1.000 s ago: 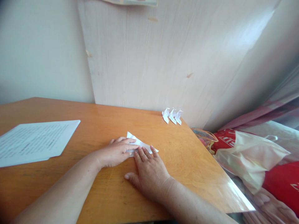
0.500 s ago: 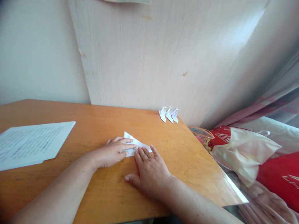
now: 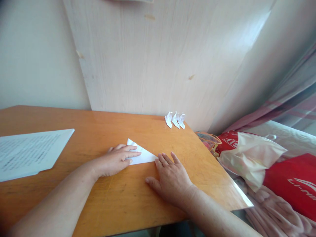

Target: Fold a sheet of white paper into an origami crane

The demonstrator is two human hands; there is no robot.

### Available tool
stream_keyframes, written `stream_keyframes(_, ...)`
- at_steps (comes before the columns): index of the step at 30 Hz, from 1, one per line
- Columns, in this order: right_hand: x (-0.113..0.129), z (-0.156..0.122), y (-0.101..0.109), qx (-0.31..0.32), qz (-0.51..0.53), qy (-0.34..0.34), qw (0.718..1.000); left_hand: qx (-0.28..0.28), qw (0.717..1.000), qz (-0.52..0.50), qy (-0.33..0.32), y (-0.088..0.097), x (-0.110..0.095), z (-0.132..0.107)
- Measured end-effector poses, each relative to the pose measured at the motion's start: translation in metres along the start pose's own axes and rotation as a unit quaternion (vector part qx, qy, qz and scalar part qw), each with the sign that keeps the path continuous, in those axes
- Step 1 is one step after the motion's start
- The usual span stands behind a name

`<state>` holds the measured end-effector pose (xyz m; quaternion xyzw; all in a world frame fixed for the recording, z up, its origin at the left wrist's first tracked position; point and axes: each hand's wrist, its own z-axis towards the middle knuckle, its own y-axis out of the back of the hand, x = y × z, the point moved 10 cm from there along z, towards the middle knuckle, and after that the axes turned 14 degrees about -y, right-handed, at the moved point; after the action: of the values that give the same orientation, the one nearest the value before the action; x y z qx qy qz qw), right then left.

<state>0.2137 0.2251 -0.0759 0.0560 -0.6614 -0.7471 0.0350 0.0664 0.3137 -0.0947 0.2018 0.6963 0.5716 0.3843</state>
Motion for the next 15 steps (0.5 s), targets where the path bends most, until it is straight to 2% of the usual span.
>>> stream_keyframes(11, -0.024, -0.004, 0.001, -0.010, 0.000, -0.025, 1.000, 0.006, 1.000, 0.003, 0.005, 0.001, -0.001, 0.001)
stream_keyframes(15, -0.033, 0.001, 0.007, -0.021, 0.023, -0.034, 0.999, 0.012, 1.000, 0.001, 0.009, 0.000, -0.001, 0.001)
